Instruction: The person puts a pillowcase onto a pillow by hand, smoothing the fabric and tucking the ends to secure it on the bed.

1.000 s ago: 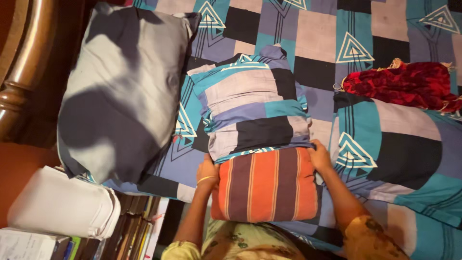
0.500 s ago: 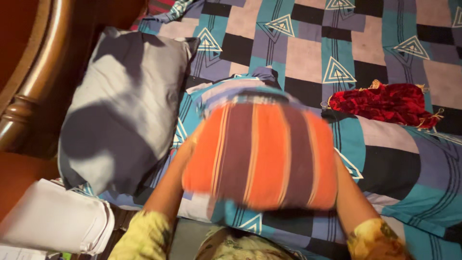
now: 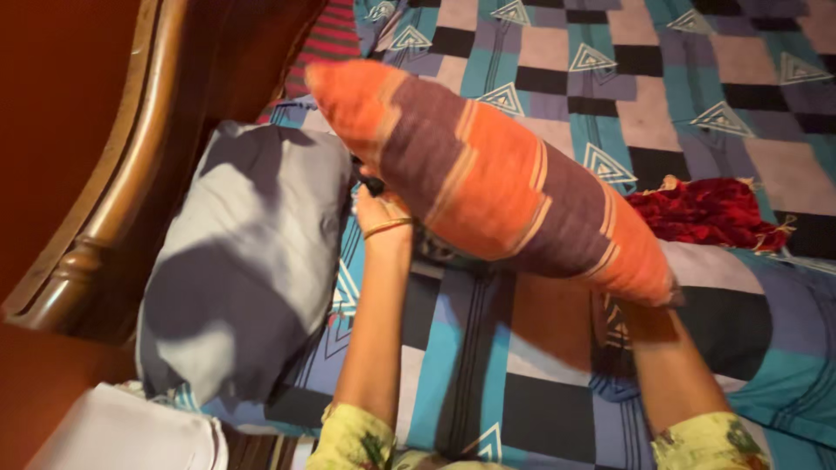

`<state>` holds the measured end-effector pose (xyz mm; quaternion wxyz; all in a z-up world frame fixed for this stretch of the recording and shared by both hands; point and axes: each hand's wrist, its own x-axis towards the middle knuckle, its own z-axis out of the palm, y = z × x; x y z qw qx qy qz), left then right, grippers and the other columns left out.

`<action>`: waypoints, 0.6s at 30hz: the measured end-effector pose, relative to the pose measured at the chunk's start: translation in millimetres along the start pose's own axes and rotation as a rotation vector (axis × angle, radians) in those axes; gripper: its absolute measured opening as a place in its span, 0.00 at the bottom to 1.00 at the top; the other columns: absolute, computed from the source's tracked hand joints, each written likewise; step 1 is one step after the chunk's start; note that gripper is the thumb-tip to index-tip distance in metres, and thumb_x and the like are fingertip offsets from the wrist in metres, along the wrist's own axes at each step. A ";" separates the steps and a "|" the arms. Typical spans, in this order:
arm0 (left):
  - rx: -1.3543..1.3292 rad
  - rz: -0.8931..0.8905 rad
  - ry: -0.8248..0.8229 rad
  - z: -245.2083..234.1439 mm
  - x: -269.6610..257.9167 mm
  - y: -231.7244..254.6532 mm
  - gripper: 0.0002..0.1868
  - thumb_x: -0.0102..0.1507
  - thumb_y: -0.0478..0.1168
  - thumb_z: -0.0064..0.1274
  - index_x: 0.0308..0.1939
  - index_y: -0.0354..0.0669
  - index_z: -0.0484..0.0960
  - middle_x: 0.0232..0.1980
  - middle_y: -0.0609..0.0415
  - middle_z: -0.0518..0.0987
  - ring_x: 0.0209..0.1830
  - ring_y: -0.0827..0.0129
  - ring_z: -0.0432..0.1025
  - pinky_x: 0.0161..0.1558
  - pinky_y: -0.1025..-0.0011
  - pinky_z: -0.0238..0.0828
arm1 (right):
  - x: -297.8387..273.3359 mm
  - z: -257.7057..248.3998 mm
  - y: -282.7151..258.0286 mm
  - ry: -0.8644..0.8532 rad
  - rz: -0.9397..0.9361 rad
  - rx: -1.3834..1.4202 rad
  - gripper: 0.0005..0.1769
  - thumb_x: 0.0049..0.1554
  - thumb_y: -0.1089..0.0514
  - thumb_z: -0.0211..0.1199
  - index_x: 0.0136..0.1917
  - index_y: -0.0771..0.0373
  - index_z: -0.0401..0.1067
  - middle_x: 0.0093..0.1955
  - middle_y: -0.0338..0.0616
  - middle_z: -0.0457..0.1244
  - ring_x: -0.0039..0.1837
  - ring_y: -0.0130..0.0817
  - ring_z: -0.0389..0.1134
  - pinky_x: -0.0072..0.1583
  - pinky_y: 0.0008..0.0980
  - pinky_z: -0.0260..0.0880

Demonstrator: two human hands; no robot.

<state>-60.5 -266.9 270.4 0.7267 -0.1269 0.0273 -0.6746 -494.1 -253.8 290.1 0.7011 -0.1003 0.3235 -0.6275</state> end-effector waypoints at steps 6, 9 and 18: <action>-0.319 0.074 0.246 81.7 26.1 -31.0 0.20 0.68 0.36 0.32 0.51 0.32 0.81 0.46 0.45 0.85 0.44 0.60 0.81 0.60 0.53 0.77 | 25.9 -33.6 -23.9 0.077 -0.040 0.109 0.10 0.66 0.59 0.53 0.57 0.66 0.69 0.50 0.46 0.66 0.45 0.36 0.71 0.45 0.29 0.72; -0.621 -0.074 0.354 50.0 55.2 -32.3 0.29 0.73 0.45 0.32 0.59 0.17 0.76 0.52 0.27 0.83 0.48 0.41 0.80 0.53 0.60 0.76 | 36.6 -77.7 5.4 0.166 0.028 0.188 0.09 0.67 0.60 0.53 0.57 0.67 0.69 0.50 0.46 0.65 0.44 0.36 0.71 0.44 0.28 0.72; 0.584 0.075 0.654 -183.4 12.4 34.4 0.48 0.60 0.65 0.42 0.77 0.46 0.52 0.77 0.48 0.64 0.74 0.50 0.62 0.65 0.45 0.62 | 6.1 -101.0 139.5 0.483 0.320 -0.019 0.12 0.56 0.61 0.51 0.51 0.70 0.65 0.54 0.53 0.68 0.46 0.44 0.74 0.47 0.46 0.78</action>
